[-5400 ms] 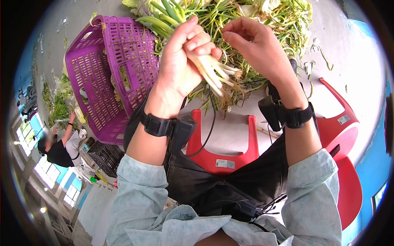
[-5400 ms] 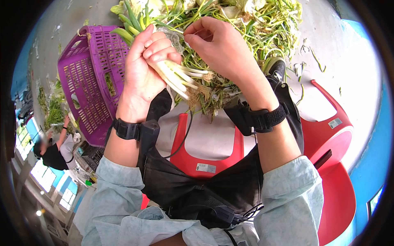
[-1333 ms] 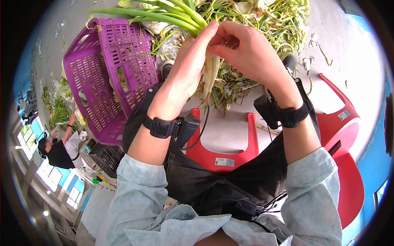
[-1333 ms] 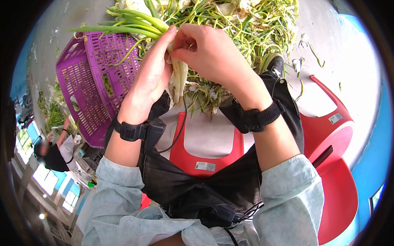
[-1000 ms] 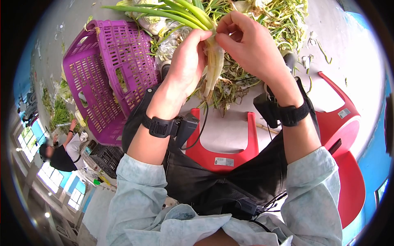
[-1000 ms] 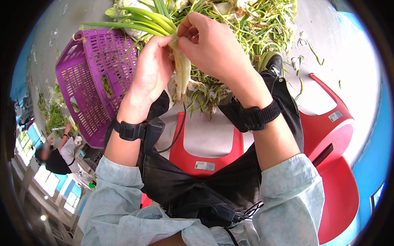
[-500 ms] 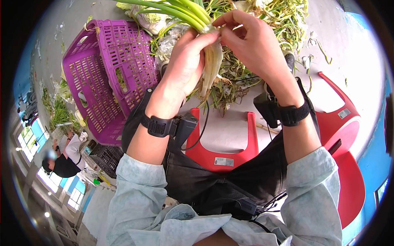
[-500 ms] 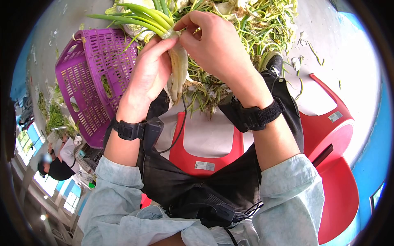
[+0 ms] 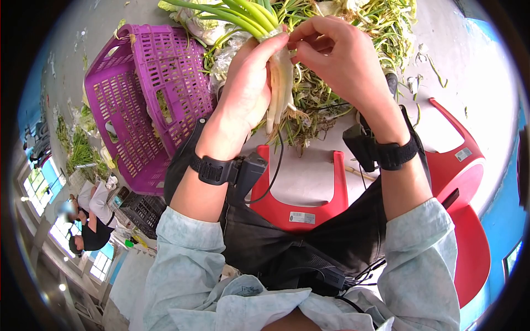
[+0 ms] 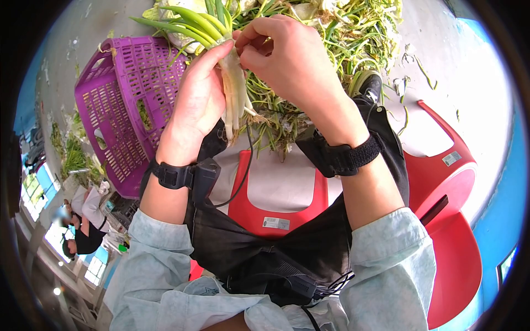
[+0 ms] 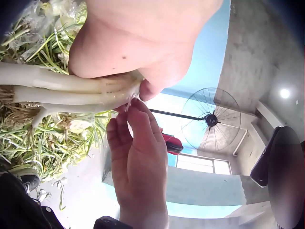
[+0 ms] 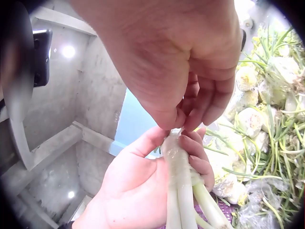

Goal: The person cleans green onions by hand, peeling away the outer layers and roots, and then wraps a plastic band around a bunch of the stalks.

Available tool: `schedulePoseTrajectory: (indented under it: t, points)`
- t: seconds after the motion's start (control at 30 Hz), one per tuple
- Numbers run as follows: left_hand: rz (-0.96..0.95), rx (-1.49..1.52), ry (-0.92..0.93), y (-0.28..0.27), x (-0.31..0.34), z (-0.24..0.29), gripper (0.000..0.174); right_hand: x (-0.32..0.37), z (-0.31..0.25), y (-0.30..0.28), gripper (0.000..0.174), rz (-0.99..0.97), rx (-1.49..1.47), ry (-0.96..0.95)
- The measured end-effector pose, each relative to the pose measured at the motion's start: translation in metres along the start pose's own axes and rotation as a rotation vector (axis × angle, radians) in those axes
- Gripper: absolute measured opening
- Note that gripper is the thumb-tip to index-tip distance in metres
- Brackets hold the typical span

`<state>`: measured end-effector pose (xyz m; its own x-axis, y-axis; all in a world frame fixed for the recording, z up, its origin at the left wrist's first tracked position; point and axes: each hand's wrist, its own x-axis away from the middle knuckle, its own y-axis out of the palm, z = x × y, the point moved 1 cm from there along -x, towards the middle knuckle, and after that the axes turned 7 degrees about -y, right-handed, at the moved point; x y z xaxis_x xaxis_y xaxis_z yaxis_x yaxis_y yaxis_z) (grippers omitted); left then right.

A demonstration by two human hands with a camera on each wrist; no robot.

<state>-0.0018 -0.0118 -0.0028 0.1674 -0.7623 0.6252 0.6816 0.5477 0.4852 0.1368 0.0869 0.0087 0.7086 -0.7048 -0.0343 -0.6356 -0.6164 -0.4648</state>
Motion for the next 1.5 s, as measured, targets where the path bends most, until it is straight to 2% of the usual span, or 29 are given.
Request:
schedulePoseTrajectory:
  t: [0.1, 0.2, 0.3, 0.43, 0.6, 0.7, 0.77, 0.83, 0.93, 1.0, 1.03, 1.13, 1.23, 1.33, 1.5]
  points:
    - [-0.015, -0.038, 0.019, 0.002, 0.001, 0.001, 0.031, 0.0, -0.004, -0.004, 0.018, 0.009, -0.137, 0.038]
    - [-0.02, -0.06, 0.018, 0.003, 0.003, 0.002, 0.03, -0.001, -0.008, -0.009, 0.018, -0.003, -0.111, 0.083]
    - [-0.019, -0.062, 0.006, 0.003, 0.003, 0.0, 0.03, -0.002, -0.003, -0.009, 0.018, 0.016, -0.038, 0.021]
    - [-0.046, -0.06, -0.005, 0.002, 0.003, 0.0, 0.031, -0.004, -0.003, -0.011, 0.018, 0.024, 0.007, 0.053]
    - [-0.012, -0.137, 0.007, 0.007, 0.006, 0.0, 0.043, -0.011, -0.023, -0.027, 0.013, 0.012, 0.04, 0.165]
    - [-0.005, -0.173, -0.014, 0.007, 0.007, -0.001, 0.046, -0.01, -0.02, -0.027, 0.014, 0.073, -0.018, 0.167]
    - [-0.014, -0.175, -0.03, 0.005, 0.007, -0.001, 0.048, -0.006, -0.029, -0.026, 0.014, 0.143, 0.114, 0.082]
    - [-0.032, -0.161, -0.038, 0.001, 0.007, -0.001, 0.05, -0.007, -0.026, -0.029, 0.013, 0.179, 0.155, 0.091]
    - [-0.049, -0.118, -0.028, -0.005, 0.005, -0.001, 0.05, -0.012, -0.012, -0.039, 0.013, 0.189, 0.074, 0.246]
    - [-0.025, -0.074, -0.018, -0.003, 0.005, 0.0, 0.047, -0.014, -0.026, -0.045, 0.012, 0.199, 0.011, 0.347]
    - [-0.018, -0.072, -0.018, -0.003, 0.005, 0.0, 0.047, -0.011, -0.007, -0.042, 0.013, 0.194, 0.034, 0.225]
    - [-0.006, -0.095, -0.024, -0.005, 0.004, -0.002, 0.049, -0.011, -0.007, -0.04, 0.014, 0.18, 0.085, 0.166]
    - [0.016, -0.108, -0.031, -0.005, 0.003, -0.003, 0.049, -0.011, -0.004, -0.039, 0.013, 0.231, 0.042, 0.196]
    - [0.03, -0.083, -0.024, -0.007, 0.001, -0.004, 0.044, -0.013, -0.021, -0.045, 0.013, 0.235, 0.069, 0.318]
    - [0.091, -0.01, -0.002, -0.003, 0.001, -0.002, 0.035, -0.009, -0.005, -0.04, 0.012, 0.22, 0.122, 0.141]
